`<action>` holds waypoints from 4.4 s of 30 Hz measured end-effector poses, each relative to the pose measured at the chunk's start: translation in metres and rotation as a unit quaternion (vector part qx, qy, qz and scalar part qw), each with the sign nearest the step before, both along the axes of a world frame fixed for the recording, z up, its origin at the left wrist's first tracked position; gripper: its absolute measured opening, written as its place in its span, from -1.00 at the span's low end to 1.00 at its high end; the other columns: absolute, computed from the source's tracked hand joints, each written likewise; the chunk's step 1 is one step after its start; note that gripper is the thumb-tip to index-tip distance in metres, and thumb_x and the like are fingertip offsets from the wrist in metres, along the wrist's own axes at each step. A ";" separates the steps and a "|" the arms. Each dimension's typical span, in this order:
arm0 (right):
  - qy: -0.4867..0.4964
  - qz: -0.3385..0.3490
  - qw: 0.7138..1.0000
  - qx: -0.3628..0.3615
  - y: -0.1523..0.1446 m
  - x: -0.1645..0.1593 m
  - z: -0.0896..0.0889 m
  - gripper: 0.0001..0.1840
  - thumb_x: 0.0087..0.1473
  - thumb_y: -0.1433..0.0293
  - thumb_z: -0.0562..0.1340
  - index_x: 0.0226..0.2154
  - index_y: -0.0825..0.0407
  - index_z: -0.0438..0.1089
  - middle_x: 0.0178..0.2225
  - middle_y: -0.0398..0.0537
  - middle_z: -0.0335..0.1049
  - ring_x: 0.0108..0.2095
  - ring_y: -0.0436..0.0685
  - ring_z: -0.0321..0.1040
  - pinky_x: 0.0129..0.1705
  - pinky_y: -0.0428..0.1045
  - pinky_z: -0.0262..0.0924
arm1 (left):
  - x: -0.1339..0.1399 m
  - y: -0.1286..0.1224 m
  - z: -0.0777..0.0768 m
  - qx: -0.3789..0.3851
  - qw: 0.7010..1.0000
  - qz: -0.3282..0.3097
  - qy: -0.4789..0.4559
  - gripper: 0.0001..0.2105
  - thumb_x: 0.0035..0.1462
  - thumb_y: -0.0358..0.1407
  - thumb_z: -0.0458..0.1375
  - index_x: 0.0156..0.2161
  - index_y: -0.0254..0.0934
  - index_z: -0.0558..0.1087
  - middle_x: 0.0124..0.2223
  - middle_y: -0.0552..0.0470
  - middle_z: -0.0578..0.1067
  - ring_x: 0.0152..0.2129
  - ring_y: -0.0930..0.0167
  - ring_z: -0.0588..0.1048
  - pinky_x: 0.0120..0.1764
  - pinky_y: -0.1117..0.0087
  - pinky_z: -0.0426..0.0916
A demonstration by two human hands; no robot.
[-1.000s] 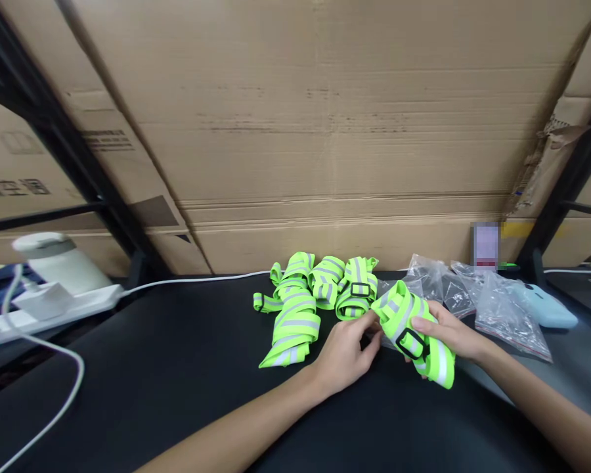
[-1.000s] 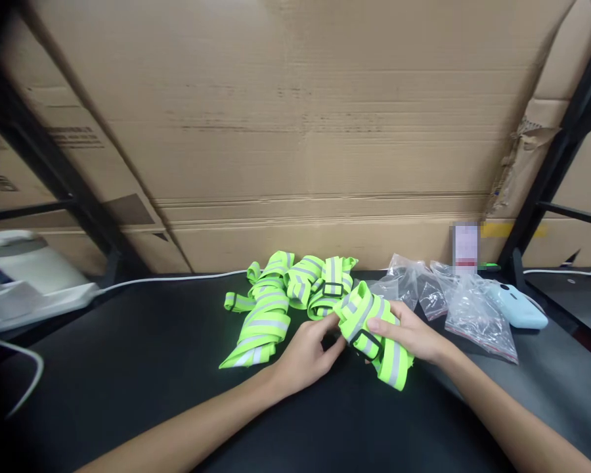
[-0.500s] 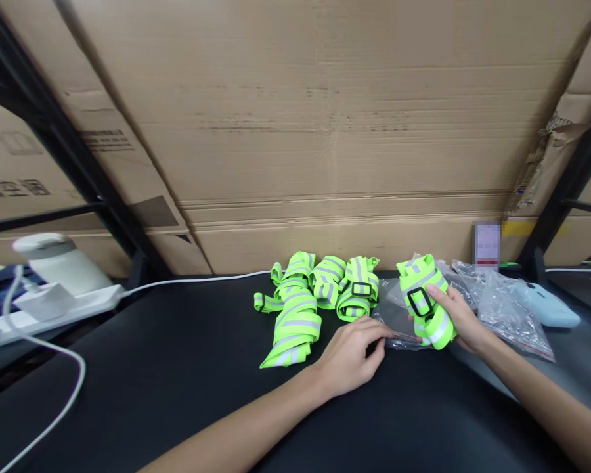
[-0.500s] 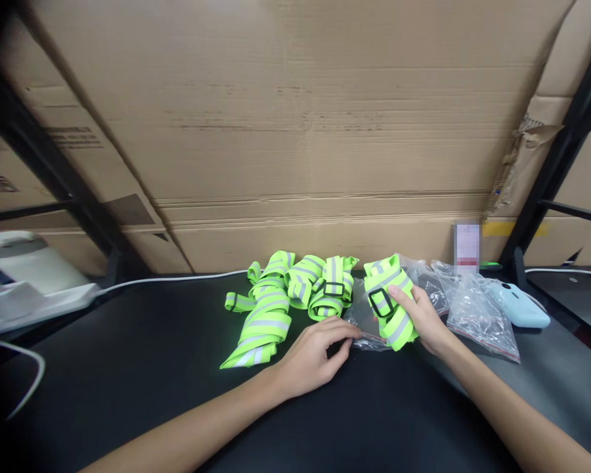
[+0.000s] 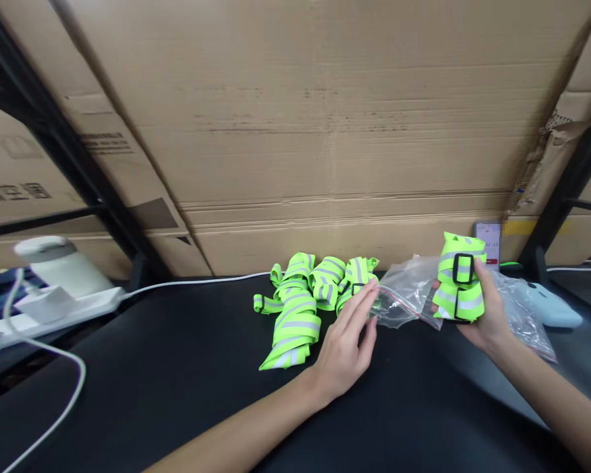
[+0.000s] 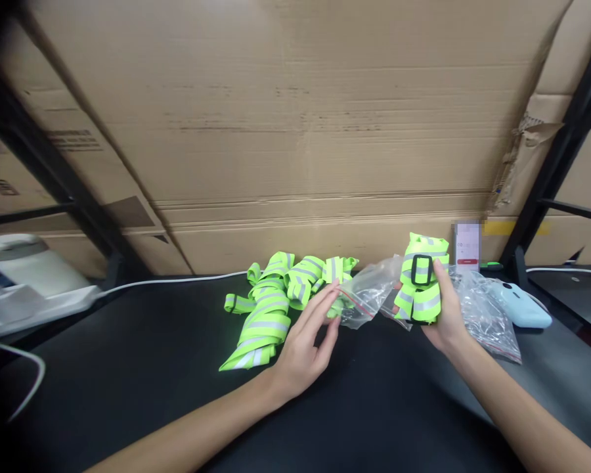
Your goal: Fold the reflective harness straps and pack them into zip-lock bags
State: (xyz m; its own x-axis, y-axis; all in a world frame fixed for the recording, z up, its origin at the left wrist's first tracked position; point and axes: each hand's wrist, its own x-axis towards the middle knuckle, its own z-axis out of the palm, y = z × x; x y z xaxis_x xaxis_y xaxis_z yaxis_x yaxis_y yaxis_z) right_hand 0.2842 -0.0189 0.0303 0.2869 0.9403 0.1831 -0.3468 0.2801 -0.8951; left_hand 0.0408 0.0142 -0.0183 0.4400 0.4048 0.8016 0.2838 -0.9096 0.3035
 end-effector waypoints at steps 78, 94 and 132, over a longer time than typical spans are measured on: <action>-0.125 0.086 0.981 -0.119 -0.011 -0.041 -0.021 -0.38 0.00 0.02 0.44 0.01 0.02 0.47 -0.16 0.06 0.60 -0.17 0.31 0.56 -0.26 0.08 0.48 | -0.006 0.001 0.005 0.135 0.967 0.055 0.208 -0.37 0.23 -0.52 0.08 0.39 -0.39 0.12 0.42 -0.19 0.16 0.32 0.10 0.16 0.25 0.05 0.27; -0.174 0.029 0.982 -0.064 -0.002 -0.037 -0.043 -0.41 0.03 -0.01 0.41 -0.02 0.00 0.42 -0.10 0.06 0.57 -0.10 0.33 0.53 -0.08 0.15 0.42 | -0.008 -0.004 0.007 0.139 0.966 -0.010 0.219 -0.33 0.14 -0.57 0.06 0.38 -0.38 0.12 0.41 -0.16 0.21 0.34 0.12 0.14 0.25 0.05 0.28; -0.171 -0.001 0.985 -0.020 -0.005 -0.061 -0.066 -0.52 0.22 -0.01 0.25 0.04 -0.09 0.29 0.00 -0.05 0.48 0.05 0.22 0.40 0.12 0.09 0.26 | 0.003 -0.010 0.003 0.062 0.992 -0.076 0.084 -0.18 0.15 -0.10 0.33 0.40 -0.30 0.08 0.26 -0.33 0.32 0.25 0.01 0.26 0.20 -0.08 0.34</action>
